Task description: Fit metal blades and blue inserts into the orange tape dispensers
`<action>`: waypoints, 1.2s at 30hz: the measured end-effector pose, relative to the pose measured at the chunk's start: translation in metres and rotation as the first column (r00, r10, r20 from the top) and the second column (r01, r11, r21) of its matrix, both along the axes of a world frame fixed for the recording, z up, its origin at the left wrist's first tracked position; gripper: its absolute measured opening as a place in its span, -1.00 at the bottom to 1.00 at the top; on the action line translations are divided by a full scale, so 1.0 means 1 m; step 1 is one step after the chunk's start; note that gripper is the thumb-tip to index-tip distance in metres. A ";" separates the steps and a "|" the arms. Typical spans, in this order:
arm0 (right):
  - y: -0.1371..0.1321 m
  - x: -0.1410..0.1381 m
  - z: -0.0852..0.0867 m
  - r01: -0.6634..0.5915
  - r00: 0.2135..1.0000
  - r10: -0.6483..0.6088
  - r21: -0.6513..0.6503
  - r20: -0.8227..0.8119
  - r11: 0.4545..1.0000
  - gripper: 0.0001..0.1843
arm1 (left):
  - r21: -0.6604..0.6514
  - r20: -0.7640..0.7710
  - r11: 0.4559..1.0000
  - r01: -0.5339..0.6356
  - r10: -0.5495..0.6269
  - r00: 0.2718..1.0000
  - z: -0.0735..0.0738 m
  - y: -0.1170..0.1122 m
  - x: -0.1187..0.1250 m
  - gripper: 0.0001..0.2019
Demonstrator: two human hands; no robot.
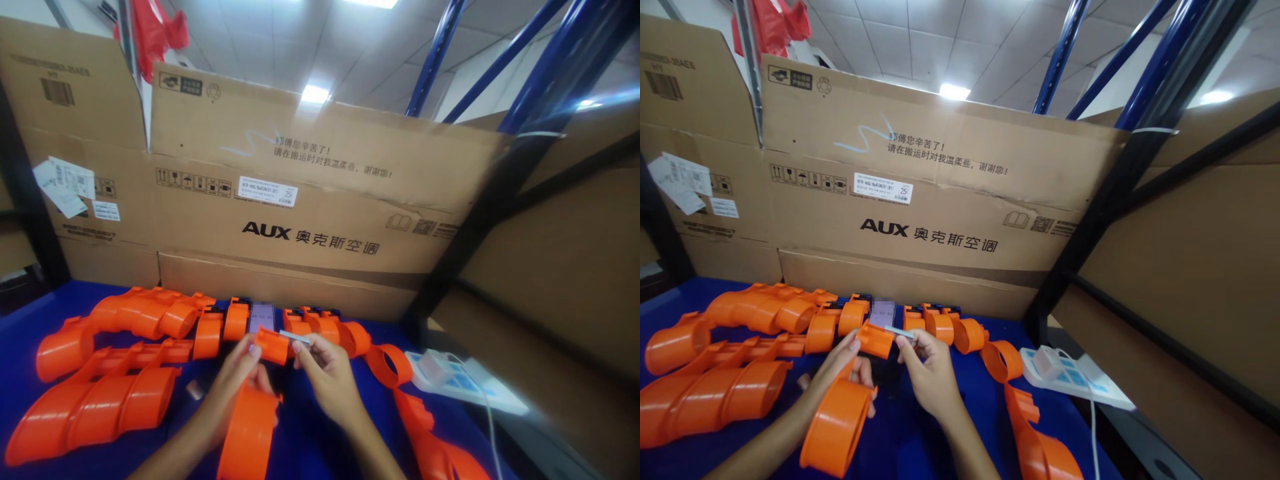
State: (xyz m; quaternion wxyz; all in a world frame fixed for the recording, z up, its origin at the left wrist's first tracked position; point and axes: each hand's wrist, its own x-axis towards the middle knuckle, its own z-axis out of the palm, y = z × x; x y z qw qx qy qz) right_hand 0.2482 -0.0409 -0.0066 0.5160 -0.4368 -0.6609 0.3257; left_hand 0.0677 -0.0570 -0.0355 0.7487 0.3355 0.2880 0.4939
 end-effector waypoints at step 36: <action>0.001 0.003 -0.006 -0.136 0.986 0.140 0.051 -0.093 0.989 -0.75 | 0.219 -0.333 0.966 -0.139 0.208 0.920 -0.003 0.004 -0.004 -0.37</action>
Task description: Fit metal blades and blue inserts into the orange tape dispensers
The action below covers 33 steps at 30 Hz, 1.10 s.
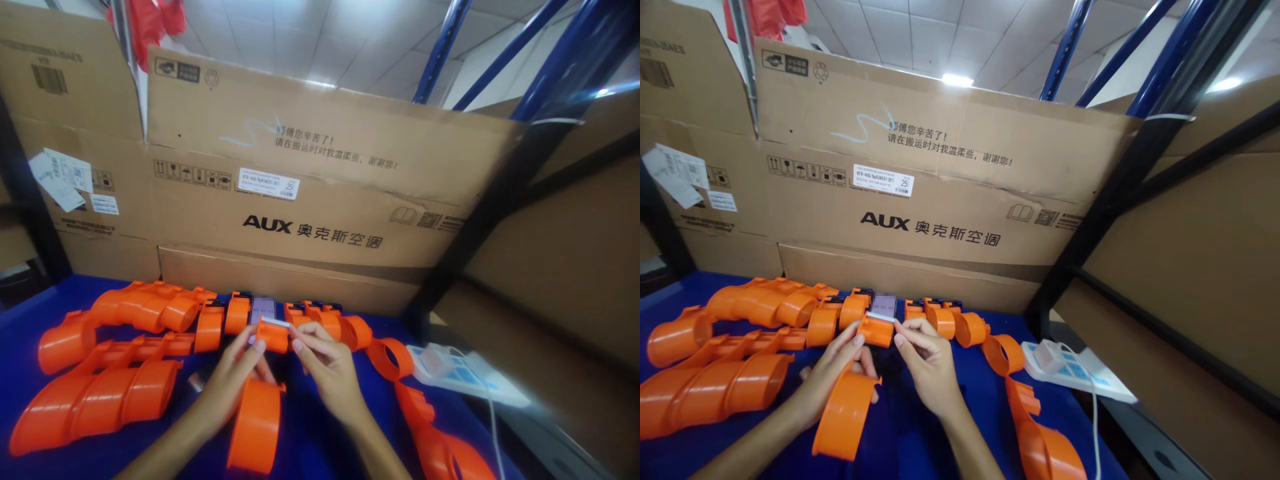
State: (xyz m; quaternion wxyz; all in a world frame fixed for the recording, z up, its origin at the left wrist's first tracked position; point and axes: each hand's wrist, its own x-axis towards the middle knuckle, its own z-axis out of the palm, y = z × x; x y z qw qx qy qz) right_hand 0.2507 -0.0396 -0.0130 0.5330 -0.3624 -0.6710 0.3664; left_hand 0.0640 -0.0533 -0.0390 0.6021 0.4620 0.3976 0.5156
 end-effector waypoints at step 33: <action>-0.012 0.015 0.017 0.180 0.767 -0.351 0.344 0.538 0.922 -0.89 | -0.042 0.117 0.998 -0.053 0.058 0.991 0.007 -0.003 0.002 -0.54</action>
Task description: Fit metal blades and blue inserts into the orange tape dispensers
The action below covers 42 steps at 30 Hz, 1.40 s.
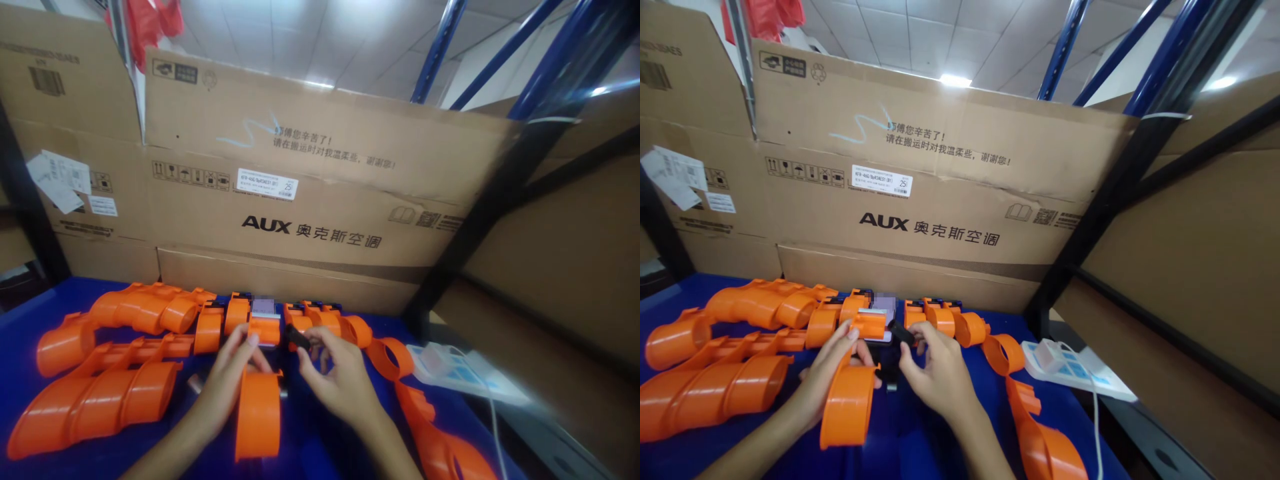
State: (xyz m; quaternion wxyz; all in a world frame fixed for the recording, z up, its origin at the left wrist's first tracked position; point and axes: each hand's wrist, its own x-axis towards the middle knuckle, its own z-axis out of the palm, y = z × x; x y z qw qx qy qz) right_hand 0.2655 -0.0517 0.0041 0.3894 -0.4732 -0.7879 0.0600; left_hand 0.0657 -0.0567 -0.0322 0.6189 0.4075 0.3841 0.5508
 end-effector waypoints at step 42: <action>0.004 -0.002 -0.003 -0.107 0.988 0.126 -0.201 0.088 0.974 -0.78 | 0.097 -0.066 0.990 0.107 -0.101 0.993 -0.009 0.008 -0.002 -0.57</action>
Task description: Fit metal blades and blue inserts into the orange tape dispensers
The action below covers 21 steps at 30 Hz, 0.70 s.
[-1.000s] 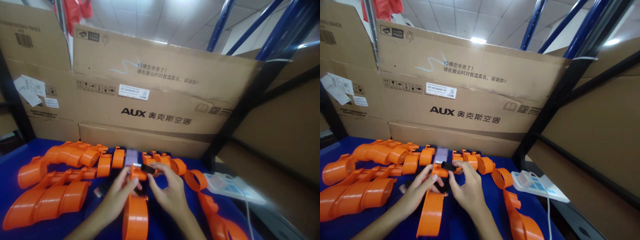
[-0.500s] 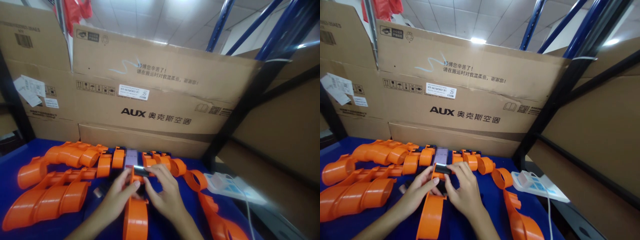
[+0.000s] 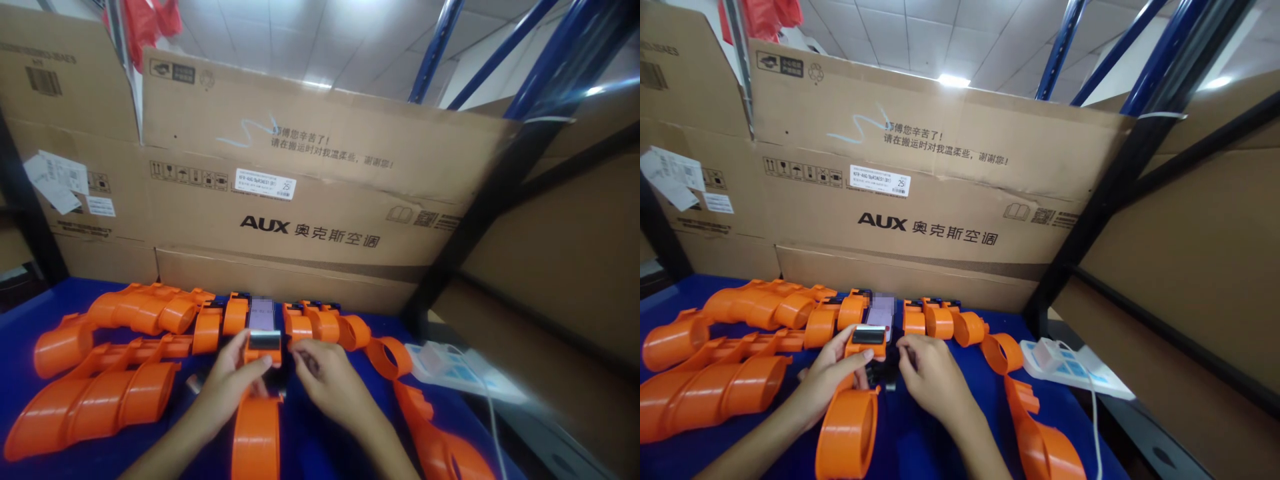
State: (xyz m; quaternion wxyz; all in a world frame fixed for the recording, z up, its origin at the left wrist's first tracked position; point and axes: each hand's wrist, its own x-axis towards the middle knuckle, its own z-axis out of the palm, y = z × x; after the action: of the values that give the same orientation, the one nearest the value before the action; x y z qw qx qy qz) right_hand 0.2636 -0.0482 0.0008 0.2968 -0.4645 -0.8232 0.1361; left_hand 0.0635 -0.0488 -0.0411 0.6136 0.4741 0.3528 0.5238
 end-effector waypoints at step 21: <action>0.002 0.008 -0.011 0.155 0.840 -0.047 -0.156 0.541 0.976 -0.65 | -0.011 0.003 1.000 -0.021 0.021 1.000 0.001 -0.001 0.001 -0.47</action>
State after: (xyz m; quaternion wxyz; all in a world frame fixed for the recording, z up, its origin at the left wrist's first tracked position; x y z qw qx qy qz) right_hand 0.2719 -0.0466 -0.0104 0.0163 -0.5533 -0.8303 0.0648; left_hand 0.0647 -0.0502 -0.0404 0.6111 0.4662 0.3594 0.5291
